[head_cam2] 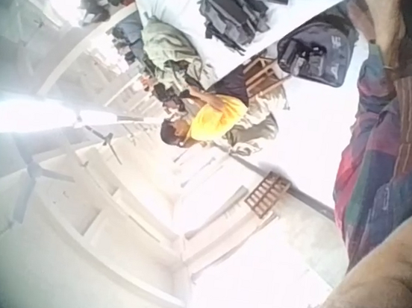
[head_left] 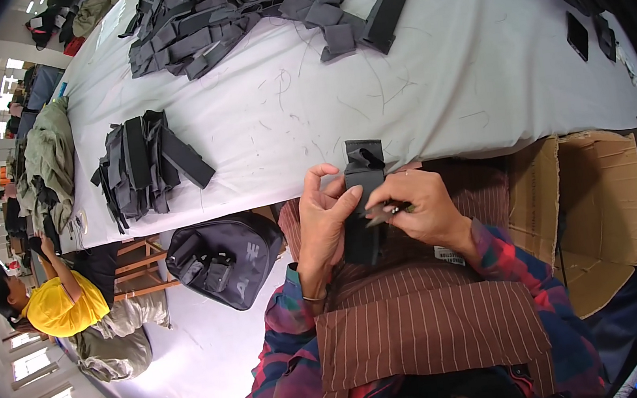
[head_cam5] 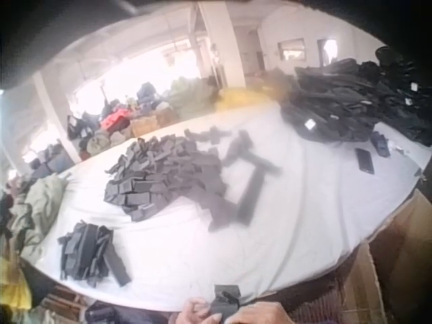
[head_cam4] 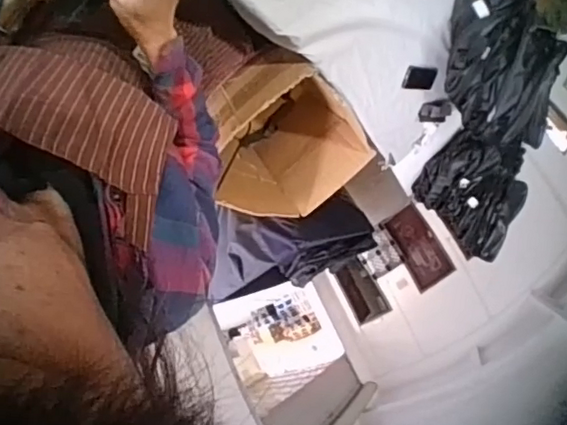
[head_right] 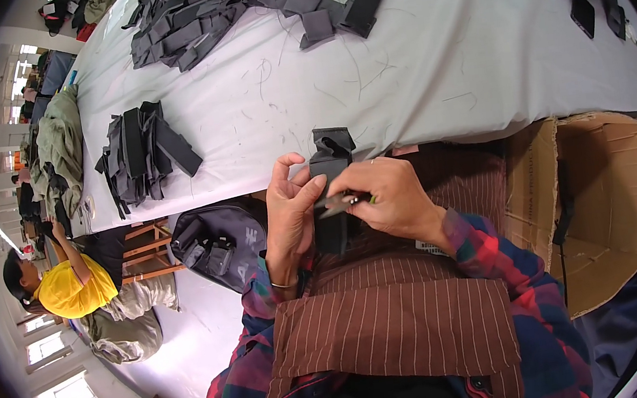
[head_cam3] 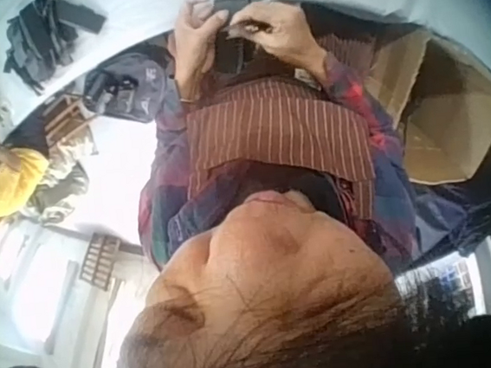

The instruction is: Trimming excess threads and edges from black fabric strips using small scissors in a factory setting.

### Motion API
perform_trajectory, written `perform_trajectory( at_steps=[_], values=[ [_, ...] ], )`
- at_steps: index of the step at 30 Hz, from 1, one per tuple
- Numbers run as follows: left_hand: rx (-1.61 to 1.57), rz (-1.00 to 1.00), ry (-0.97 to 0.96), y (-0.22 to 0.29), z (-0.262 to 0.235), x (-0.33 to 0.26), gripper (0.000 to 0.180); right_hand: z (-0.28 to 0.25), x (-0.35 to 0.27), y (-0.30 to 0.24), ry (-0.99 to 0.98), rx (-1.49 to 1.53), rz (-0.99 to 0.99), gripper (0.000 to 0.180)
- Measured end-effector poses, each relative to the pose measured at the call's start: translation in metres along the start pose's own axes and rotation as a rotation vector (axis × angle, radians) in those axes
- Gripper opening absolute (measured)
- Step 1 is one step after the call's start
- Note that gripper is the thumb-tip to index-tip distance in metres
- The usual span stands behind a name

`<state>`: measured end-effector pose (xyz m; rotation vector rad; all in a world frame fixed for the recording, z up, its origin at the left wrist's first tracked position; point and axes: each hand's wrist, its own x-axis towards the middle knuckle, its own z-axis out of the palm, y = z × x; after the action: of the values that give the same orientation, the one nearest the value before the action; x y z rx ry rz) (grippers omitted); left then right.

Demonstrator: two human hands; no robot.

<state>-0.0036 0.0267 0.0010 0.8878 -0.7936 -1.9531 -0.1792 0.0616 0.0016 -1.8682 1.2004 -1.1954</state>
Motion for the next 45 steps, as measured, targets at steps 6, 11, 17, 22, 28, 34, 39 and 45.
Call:
perform_trajectory(
  at_steps=[6, 11, 17, 22, 28, 34, 39, 45],
  values=[
    [0.117, 0.129, -0.030, -0.001, 0.002, -0.003, 0.040, -0.005, 0.013, -0.015, 0.137, 0.020, 0.261, 0.016],
    [0.146, 0.142, -0.021, -0.002, 0.008, -0.004, 0.041, -0.007, 0.015, -0.018, 0.163, -0.042, 0.313, 0.013],
    [0.202, 0.148, -0.033, -0.001, 0.007, -0.006, 0.042, -0.007, 0.017, -0.021, 0.160, -0.083, 0.315, 0.011],
    [0.231, 0.152, -0.021, -0.002, 0.007, -0.006, 0.042, -0.008, 0.016, -0.019, 0.167, -0.109, 0.271, 0.010],
    [0.150, 0.125, -0.038, 0.002, 0.007, -0.007, 0.044, -0.007, 0.016, -0.008, 0.275, 0.080, 0.331, 0.011],
    [0.156, 0.057, -0.058, 0.006, 0.009, -0.010, 0.031, -0.011, 0.023, 0.004, 0.146, 0.041, 0.362, 0.011],
    [0.071, 0.003, -0.059, 0.008, 0.009, -0.011, 0.014, -0.018, 0.033, -0.002, 0.151, 0.159, 0.372, 0.009],
    [0.181, -0.168, -0.254, 0.011, -0.004, -0.007, 0.012, -0.018, 0.050, -0.016, 0.256, 0.273, 0.260, 0.010]
  ],
)
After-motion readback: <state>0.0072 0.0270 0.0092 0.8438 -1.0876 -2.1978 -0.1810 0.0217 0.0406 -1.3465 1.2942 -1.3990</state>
